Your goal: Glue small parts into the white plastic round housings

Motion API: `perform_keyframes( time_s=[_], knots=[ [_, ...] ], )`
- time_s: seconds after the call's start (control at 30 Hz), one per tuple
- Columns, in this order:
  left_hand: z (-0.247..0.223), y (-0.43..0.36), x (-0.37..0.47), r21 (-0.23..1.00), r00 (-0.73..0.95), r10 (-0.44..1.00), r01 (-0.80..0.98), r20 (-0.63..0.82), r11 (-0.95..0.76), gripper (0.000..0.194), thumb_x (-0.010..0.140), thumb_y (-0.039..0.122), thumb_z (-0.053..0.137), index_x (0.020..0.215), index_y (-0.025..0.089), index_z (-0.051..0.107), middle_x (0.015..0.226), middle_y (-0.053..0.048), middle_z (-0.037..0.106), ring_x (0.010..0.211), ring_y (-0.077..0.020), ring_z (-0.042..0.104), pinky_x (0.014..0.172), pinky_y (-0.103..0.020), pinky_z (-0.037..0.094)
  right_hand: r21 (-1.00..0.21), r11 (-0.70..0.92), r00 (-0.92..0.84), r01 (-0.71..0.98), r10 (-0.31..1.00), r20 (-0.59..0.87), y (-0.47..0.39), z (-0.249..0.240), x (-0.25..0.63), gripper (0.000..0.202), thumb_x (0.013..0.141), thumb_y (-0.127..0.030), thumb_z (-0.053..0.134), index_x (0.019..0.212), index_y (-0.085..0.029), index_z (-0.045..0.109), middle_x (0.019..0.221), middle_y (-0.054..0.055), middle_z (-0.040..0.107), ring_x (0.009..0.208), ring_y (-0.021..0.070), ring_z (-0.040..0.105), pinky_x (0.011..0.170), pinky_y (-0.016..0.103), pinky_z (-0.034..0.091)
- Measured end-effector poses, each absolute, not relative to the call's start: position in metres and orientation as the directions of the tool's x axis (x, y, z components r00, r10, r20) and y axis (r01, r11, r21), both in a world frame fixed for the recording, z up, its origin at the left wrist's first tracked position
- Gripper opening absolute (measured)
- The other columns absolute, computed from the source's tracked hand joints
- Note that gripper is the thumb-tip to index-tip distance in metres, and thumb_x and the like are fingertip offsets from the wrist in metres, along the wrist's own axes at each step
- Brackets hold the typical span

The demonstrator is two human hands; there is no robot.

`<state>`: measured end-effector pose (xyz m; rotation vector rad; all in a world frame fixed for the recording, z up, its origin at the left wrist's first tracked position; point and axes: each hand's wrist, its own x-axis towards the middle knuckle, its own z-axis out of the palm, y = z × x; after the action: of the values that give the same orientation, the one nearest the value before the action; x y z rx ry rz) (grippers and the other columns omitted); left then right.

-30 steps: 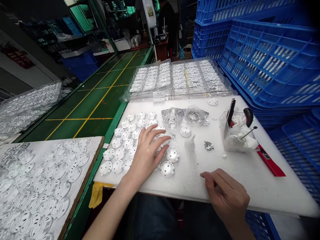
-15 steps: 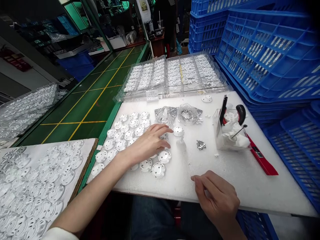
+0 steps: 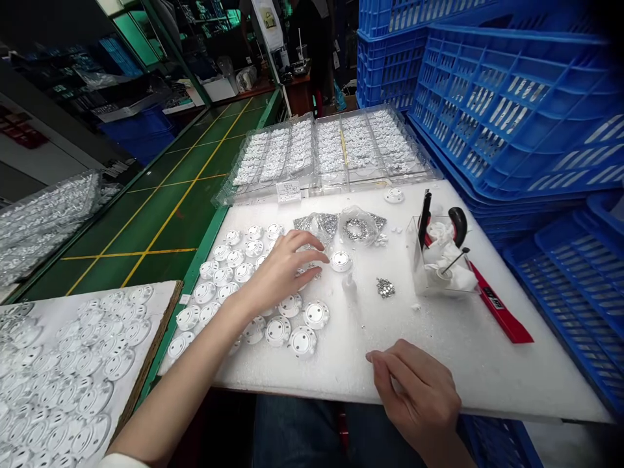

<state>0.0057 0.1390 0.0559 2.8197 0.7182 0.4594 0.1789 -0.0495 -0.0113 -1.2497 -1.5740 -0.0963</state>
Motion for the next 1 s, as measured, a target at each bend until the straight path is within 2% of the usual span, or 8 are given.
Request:
perform_keyframes(
  time_s=[0.27, 0.47, 0.57, 0.67, 0.73, 0.8, 0.87, 1.0],
  knots=[
    [0.049, 0.144, 0.043, 0.052, 0.888, 0.456, 0.453, 0.054, -0.89, 0.033, 0.094, 0.025, 0.071, 0.125, 0.013, 0.066, 0.123, -0.013, 0.074, 0.147, -0.0377, 0.041, 0.116, -0.057, 0.037, -0.501, 0.437, 0.115, 0.747, 0.657, 0.745, -0.051, -0.014, 0.18, 0.019, 0.093, -0.002, 0.061, 0.082, -0.018, 0.058, 0.061, 0.001, 0.062, 0.054, 0.0102, 0.055, 0.05, 0.026, 0.039],
    [0.061, 0.141, 0.028, 0.068, 0.87, 0.478, 0.473, 0.12, -0.879, 0.033, 0.094, 0.026, 0.07, 0.124, 0.013, 0.066, 0.122, -0.013, 0.074, 0.142, -0.0358, 0.049, 0.124, -0.064, 0.026, -0.506, 0.435, 0.112, 0.745, 0.666, 0.737, -0.051, -0.015, 0.18, 0.02, 0.092, -0.002, 0.062, 0.082, -0.018, 0.059, 0.061, 0.0, 0.061, 0.054, 0.0096, 0.054, 0.051, 0.025, 0.039],
    [0.084, 0.114, 0.003, 0.257, 0.769, 0.548, 0.485, 0.33, -0.836, 0.037, 0.095, 0.026, 0.067, 0.13, 0.018, 0.06, 0.128, -0.009, 0.071, 0.13, -0.0288, 0.06, 0.127, -0.061, 0.023, -0.502, 0.441, 0.109, 0.744, 0.661, 0.742, -0.051, -0.014, 0.181, 0.02, 0.091, 0.0, 0.062, 0.082, -0.017, 0.06, 0.062, 0.0, 0.062, 0.054, 0.0093, 0.054, 0.05, 0.025, 0.039],
    [0.091, 0.068, -0.016, 0.697, 0.567, 0.74, 0.363, 0.361, -0.618, 0.039, 0.091, 0.024, 0.074, 0.127, 0.026, 0.059, 0.125, -0.005, 0.069, 0.118, -0.0238, 0.066, 0.115, -0.044, 0.045, -0.497, 0.455, 0.103, 0.739, 0.652, 0.751, -0.05, -0.012, 0.182, 0.019, 0.09, 0.001, 0.063, 0.083, -0.017, 0.061, 0.06, 0.0, 0.062, 0.053, 0.009, 0.054, 0.049, 0.024, 0.038],
    [0.078, 0.032, -0.016, 0.979, 0.572, 0.8, -0.029, 0.181, -0.201, 0.028, 0.097, 0.03, 0.066, 0.124, 0.029, 0.058, 0.119, -0.003, 0.068, 0.098, -0.019, 0.073, 0.089, -0.032, 0.058, -0.495, 0.448, 0.095, 0.744, 0.663, 0.742, -0.049, -0.012, 0.181, 0.019, 0.091, 0.001, 0.062, 0.083, -0.017, 0.062, 0.06, 0.0, 0.062, 0.053, 0.0089, 0.053, 0.05, 0.024, 0.038],
    [0.057, -0.001, -0.008, 0.875, 0.693, 0.719, -0.319, -0.048, 0.366, 0.027, 0.104, 0.047, 0.05, 0.119, 0.026, 0.059, 0.101, -0.004, 0.072, 0.071, -0.0158, 0.073, 0.068, -0.028, 0.057, -0.49, 0.437, 0.084, 0.755, 0.675, 0.733, -0.049, -0.012, 0.181, 0.019, 0.091, -0.001, 0.061, 0.082, -0.017, 0.062, 0.062, 0.0, 0.063, 0.054, 0.0091, 0.054, 0.05, 0.024, 0.039],
    [0.038, -0.027, 0.005, 0.648, 0.735, 0.654, -0.411, -0.18, 0.641, 0.037, 0.105, 0.053, 0.043, 0.109, 0.021, 0.06, 0.087, -0.004, 0.07, 0.053, -0.0111, 0.063, 0.054, -0.022, 0.05, -0.49, 0.425, 0.078, 0.762, 0.69, 0.72, -0.05, -0.013, 0.18, 0.019, 0.092, -0.003, 0.061, 0.081, -0.017, 0.063, 0.061, 0.0, 0.062, 0.054, 0.0093, 0.053, 0.051, 0.025, 0.039],
    [0.026, -0.043, 0.021, 0.762, 0.659, 0.684, -0.255, -0.313, 0.595, 0.041, 0.098, 0.059, 0.056, 0.097, 0.018, 0.06, 0.066, 0.003, 0.058, 0.045, -0.0069, 0.048, 0.049, -0.018, 0.038, -0.569, 0.409, 0.105, 0.713, 0.74, 0.664, -0.055, -0.008, 0.185, 0.018, 0.095, -0.006, 0.058, 0.084, -0.018, 0.066, 0.064, -0.001, 0.063, 0.058, 0.0094, 0.056, 0.054, 0.023, 0.044]
  ],
)
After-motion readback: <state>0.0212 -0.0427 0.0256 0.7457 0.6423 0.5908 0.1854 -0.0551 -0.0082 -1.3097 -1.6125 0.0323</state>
